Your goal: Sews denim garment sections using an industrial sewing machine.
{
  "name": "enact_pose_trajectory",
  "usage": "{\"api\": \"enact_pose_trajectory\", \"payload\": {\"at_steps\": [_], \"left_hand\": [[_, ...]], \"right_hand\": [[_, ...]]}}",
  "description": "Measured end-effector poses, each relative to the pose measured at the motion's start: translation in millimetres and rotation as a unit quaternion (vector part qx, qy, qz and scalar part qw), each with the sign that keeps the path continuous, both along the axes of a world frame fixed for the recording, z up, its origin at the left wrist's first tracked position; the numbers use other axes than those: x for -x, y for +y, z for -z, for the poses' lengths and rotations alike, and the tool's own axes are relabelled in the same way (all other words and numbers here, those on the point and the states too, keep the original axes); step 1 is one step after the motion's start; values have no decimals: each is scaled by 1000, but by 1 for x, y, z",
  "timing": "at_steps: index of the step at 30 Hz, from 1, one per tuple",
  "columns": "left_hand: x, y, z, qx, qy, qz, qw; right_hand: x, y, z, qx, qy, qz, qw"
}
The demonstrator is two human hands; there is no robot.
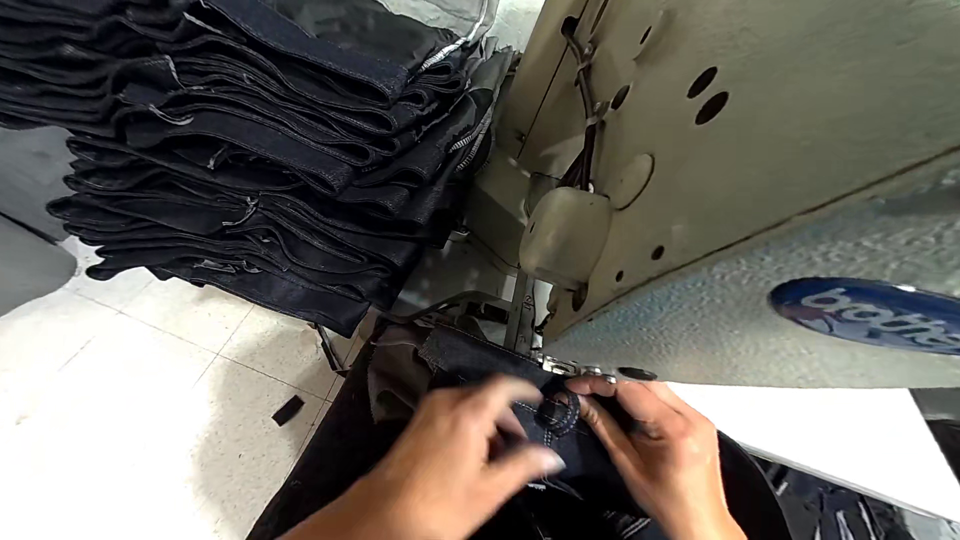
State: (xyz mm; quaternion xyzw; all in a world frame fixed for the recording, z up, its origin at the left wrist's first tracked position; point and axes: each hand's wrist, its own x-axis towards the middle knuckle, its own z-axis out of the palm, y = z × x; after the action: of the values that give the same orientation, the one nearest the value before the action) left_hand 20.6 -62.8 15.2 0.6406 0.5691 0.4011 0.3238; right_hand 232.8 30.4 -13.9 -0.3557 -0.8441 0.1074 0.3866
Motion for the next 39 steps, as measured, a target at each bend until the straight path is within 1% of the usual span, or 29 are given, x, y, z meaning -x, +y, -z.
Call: {"api": "enact_pose_trajectory", "payload": {"at_steps": [1,2,3,4,7,10,11,12,13,14,15,16,17,18,19,20,22,25,27,31,34,39], "left_hand": [[-8,1,0,76,-100,59,990],[-14,4,3,129,-179,76,972],[-18,6,6,159,-235,66,957],[-20,9,10,172,-268,49,947],[-23,11,14,170,-298,15,939],[-29,11,11,184,-317,-31,930],[-29,11,12,174,-299,-35,937],[-28,10,17,132,-248,-29,959],[-26,9,27,43,-152,-21,987],[-21,10,39,-84,-25,-28,996],[-15,14,48,-211,95,-44,972],[-9,20,52,-308,169,-44,935],[-3,26,51,-363,219,-24,905],[1,31,48,-384,252,7,888],[3,36,47,-393,258,43,882],[4,39,49,-390,249,78,883],[9,44,51,-358,233,124,895],[10,45,53,-340,219,136,905],[9,47,55,-342,203,138,907],[11,52,49,-336,209,146,907],[9,52,47,-335,231,136,903],[11,46,49,-337,234,120,904]], "right_hand": [[1,0,0,-10,3,0,1000],[3,0,1,-20,7,0,1000],[4,-1,2,-32,10,2,999],[5,-1,4,-49,12,6,999],[6,-4,7,-111,-23,-3,994],[2,-6,0,-129,-102,-19,986],[0,-6,-1,-124,-115,-21,985],[-2,-5,0,-119,-117,-22,986],[-3,-4,2,-113,-113,-23,987],[-5,-2,5,-109,-107,-25,988],[-6,-1,7,-106,-101,-25,989],[-7,1,9,-103,-95,-25,990],[-8,2,11,-98,-85,-25,991],[-8,3,14,-87,-66,-28,994],[-10,5,17,-63,-40,-34,997],[-13,5,19,-30,-10,-37,999],[-21,3,23,24,34,-17,999],[-30,-3,33,61,12,69,996],[-27,-4,38,78,16,77,994],[-23,3,38,62,44,65,995],[-23,8,37,49,45,57,996],[-23,13,36,43,46,38,997]]}}
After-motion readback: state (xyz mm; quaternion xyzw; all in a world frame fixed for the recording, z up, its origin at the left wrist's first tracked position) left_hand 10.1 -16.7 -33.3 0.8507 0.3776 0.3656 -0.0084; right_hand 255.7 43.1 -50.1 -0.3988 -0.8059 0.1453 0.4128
